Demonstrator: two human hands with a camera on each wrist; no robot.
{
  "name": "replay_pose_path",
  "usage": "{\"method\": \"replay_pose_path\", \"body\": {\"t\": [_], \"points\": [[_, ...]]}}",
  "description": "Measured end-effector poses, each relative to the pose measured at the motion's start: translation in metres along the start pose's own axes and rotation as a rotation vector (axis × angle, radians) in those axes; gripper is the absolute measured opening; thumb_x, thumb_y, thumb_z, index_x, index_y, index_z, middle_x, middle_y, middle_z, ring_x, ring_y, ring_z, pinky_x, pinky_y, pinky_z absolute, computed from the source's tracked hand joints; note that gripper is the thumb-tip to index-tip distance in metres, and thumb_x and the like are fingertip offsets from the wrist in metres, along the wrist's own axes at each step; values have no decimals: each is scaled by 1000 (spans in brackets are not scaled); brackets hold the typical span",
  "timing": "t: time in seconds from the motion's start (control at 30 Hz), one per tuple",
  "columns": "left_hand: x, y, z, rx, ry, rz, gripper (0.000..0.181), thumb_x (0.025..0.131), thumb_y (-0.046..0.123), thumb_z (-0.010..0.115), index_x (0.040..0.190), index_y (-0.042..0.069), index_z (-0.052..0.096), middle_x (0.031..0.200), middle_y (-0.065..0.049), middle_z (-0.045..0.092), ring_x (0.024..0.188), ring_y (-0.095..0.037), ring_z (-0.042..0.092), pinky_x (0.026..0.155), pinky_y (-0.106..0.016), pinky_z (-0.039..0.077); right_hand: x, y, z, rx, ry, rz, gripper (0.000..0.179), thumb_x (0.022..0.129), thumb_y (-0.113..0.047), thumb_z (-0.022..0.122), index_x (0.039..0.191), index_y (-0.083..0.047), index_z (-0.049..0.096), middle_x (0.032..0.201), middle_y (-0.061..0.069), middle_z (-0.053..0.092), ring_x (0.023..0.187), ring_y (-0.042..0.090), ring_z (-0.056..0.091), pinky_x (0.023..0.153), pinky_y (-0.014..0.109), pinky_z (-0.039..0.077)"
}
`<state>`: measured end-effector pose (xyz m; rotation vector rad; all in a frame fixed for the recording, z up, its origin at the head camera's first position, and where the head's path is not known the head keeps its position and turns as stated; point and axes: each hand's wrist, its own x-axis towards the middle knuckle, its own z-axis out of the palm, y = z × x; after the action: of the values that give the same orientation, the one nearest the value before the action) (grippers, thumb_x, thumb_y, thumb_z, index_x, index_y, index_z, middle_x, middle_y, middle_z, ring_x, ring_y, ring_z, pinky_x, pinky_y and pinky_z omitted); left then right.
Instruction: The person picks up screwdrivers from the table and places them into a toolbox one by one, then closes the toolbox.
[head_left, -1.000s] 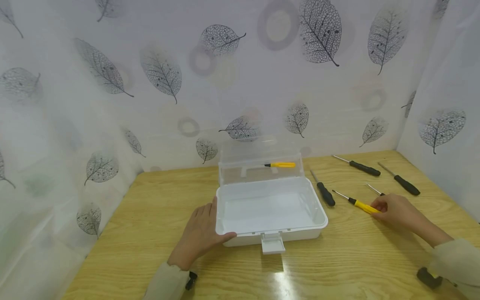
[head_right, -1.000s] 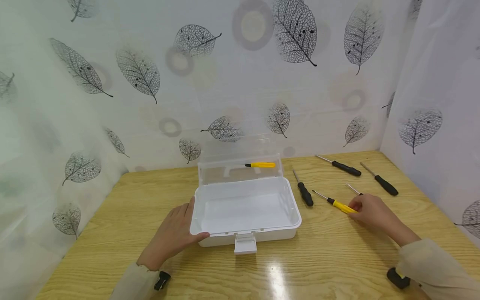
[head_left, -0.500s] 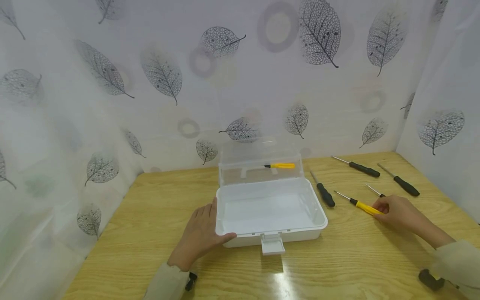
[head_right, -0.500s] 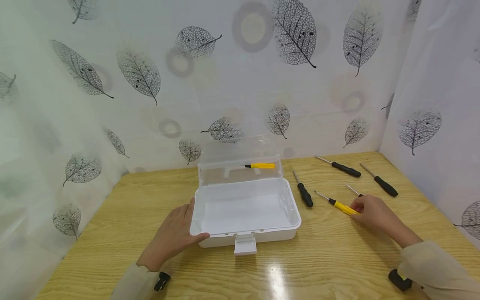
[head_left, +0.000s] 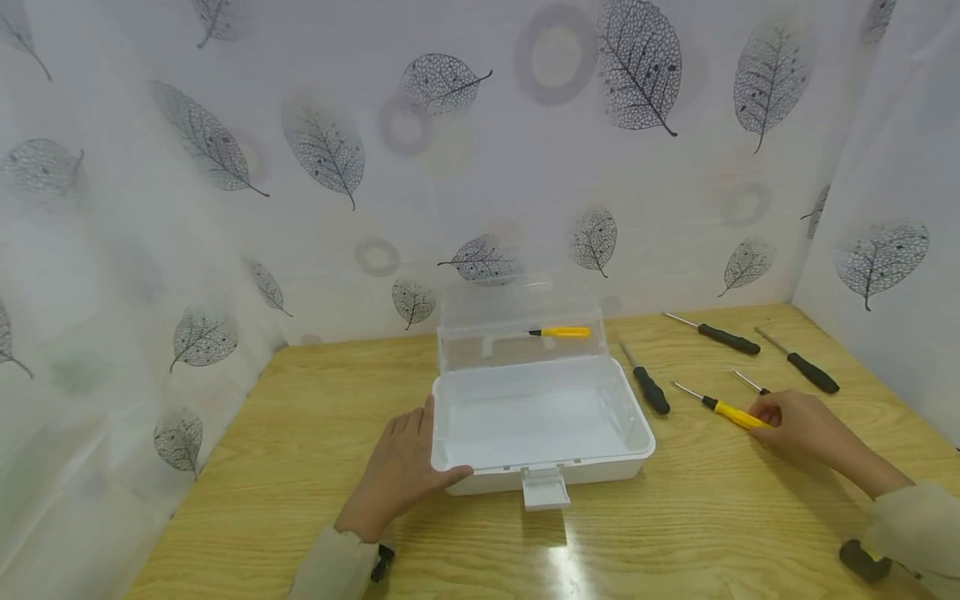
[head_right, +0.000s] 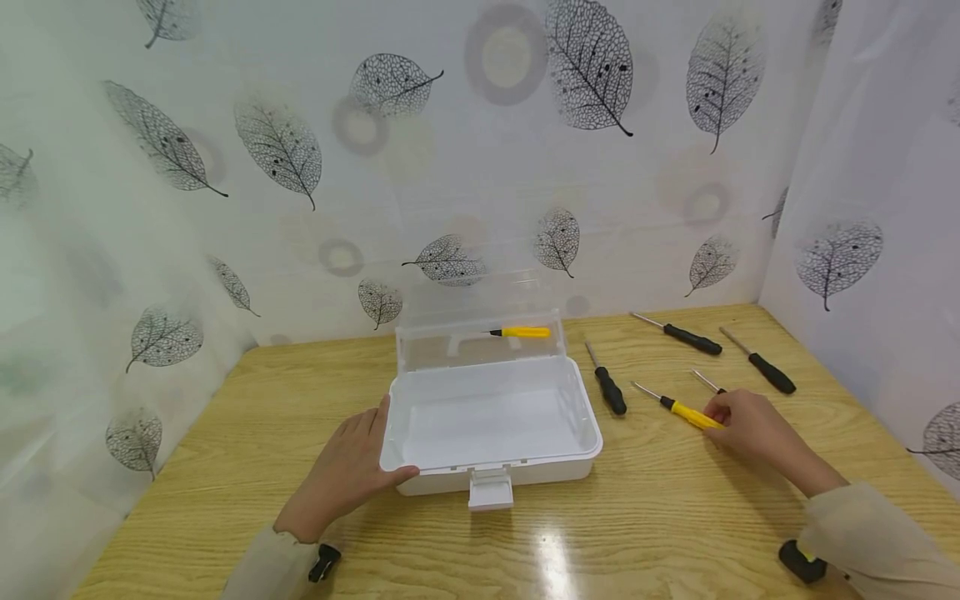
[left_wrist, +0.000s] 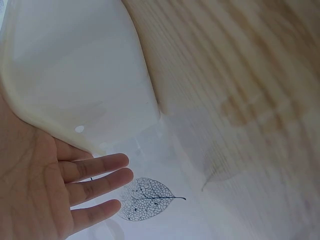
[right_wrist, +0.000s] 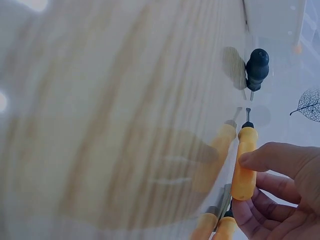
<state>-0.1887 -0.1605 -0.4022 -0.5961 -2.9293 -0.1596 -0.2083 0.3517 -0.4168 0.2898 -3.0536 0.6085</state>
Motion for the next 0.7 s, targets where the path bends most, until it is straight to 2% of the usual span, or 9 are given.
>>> {"method": "replay_pose_path", "body": {"t": [0.4, 0.7], "points": [[0, 0, 0, 1, -3, -5, 112, 75, 74, 52, 143, -9, 25, 133, -24, 50, 123, -36, 49, 108, -47, 38, 1, 0, -6, 3, 37, -15, 16, 73, -9, 74, 83, 2, 68, 69, -1, 60, 58, -1, 43, 51, 20, 39], [0, -1, 1, 10, 17, 8, 113, 74, 77, 49, 143, -10, 27, 131, -24, 52, 122, -36, 50, 106, -46, 39, 5, -3, -14, -36, 74, -30, 18, 74, -9, 74, 84, 3, 68, 69, 0, 61, 57, -1, 45, 50, 20, 40]]}}
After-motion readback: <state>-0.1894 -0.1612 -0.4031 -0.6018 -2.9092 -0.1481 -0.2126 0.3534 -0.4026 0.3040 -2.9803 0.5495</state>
